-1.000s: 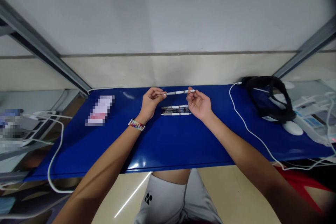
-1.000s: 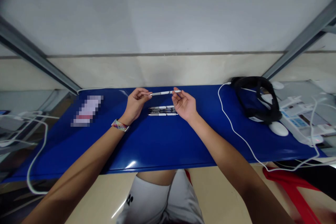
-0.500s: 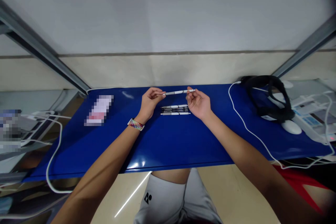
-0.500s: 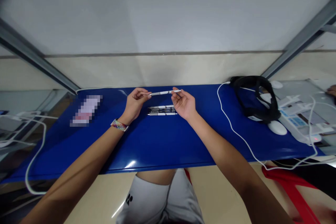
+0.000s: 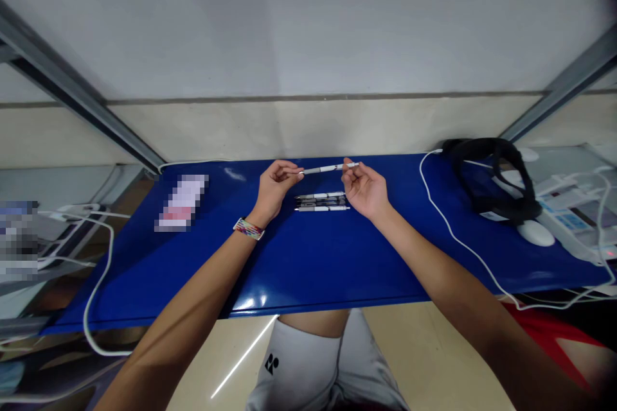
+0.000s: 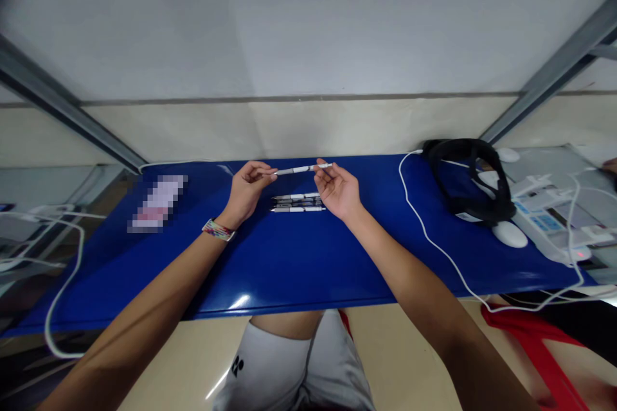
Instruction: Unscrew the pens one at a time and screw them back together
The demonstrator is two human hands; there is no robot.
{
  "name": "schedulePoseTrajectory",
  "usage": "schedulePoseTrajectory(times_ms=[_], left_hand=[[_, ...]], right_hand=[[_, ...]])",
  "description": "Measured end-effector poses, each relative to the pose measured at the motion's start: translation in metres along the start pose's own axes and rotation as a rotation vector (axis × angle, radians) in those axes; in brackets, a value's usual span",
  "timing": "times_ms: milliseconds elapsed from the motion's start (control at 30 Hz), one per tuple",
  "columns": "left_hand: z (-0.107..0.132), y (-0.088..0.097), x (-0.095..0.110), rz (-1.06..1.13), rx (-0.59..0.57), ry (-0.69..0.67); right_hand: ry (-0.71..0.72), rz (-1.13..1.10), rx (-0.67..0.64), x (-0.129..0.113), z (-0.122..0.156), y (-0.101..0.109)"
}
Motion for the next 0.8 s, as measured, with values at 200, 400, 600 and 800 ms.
schedulePoseTrajectory(times_ms=[200, 400, 600, 800], left_hand=[[0.0007, -0.0020, 0.0009, 0.016, -0.003, 0.010], [0.0009, -0.0030, 0.0018, 0.019, -0.005, 0.001], [0.0004, -0.0013, 0.0015, 0.013, 0.001, -0.002], [0.0015, -0.0027, 0.0026, 0.008, -0.005, -0.001]], right_hand=[[-0.009, -0.054, 0.025, 0.0007, -0.0008, 0.0003], [0.011, 0.018, -0.005, -0.0021, 0.0019, -0.0011], [-0.016, 0.006, -0.005, 0.0001, 0.0015, -0.0029], [0.025, 0.052, 0.006, -0.0012, -0.0003, -0.0020]])
Point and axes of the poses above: each hand's wrist, its own z-axis away from the middle knuckle, its own y-axis out of the back of the hand, x = y × z, the point moved 6 cm from there along -z, towards the middle knuckle, and after that the axes turned 2 degrees about -y, right-handed, at the moved point
